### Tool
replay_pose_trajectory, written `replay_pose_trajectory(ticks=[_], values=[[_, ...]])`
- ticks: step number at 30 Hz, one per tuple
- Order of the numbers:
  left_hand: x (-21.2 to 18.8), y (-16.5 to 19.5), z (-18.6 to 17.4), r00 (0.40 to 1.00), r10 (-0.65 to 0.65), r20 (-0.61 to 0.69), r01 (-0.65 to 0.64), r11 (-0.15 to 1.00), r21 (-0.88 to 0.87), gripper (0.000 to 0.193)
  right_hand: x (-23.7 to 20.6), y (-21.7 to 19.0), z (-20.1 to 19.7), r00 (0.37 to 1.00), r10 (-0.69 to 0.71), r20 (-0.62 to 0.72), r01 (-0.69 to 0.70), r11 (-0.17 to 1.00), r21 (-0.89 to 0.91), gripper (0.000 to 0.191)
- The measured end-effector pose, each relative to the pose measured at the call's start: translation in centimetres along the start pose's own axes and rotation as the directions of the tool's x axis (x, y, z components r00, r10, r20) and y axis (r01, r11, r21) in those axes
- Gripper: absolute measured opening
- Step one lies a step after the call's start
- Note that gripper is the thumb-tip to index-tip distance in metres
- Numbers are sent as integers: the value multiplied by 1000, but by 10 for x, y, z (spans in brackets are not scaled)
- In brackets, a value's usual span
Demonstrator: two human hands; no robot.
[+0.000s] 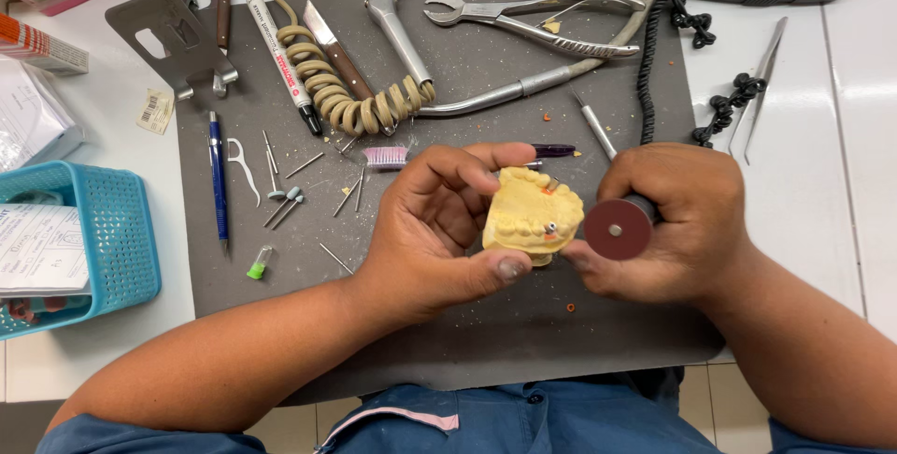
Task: The person uses a rotary grinding tool with a cutting disc to grind and shape a yellow dental prosthesis held in the left hand. The person repeatedly repositions the prosthesis to grind different areas while sparks are visible from the contact.
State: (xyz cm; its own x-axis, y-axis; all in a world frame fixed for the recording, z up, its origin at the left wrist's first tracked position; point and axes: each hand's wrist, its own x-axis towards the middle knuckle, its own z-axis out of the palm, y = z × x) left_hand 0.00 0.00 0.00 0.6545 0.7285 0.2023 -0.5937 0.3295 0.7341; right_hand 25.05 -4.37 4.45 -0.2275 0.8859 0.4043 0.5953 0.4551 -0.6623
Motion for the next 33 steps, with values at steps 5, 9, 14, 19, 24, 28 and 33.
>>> replay_pose_trajectory(ticks=[5, 9, 14, 19, 24, 28, 33], values=[[4, -8, 4, 998, 11, -62, -10, 1000, 7, 52, 1, -7, 1, 999, 40, -31, -42, 997, -63, 35], [1, -9, 10, 991, 120, -55, -106, 970, 218, 60, -4, -12, -4, 996, 72, -52, -71, 997, 17, 24], [-6, -16, 17, 978, 208, 20, -202, 918, 342, 64, -5, -4, -12, 969, 225, 99, -243, 939, 245, 19], [-6, -22, 20, 976, 214, 47, -216, 903, 370, 65, 7, 6, -12, 920, 328, 215, -384, 864, 326, 17], [-3, -23, 30, 987, 141, -72, -117, 956, 268, 70, 19, 1, -11, 869, 442, 221, -491, 819, 295, 20], [2, -12, 35, 995, 46, -88, -37, 994, 100, 85, 31, 4, -18, 851, 477, 219, -520, 823, 228, 23], [8, -5, 37, 968, -121, -218, 121, 993, -11, 86, 42, 9, -21, 894, 380, 239, -405, 912, 63, 21]])
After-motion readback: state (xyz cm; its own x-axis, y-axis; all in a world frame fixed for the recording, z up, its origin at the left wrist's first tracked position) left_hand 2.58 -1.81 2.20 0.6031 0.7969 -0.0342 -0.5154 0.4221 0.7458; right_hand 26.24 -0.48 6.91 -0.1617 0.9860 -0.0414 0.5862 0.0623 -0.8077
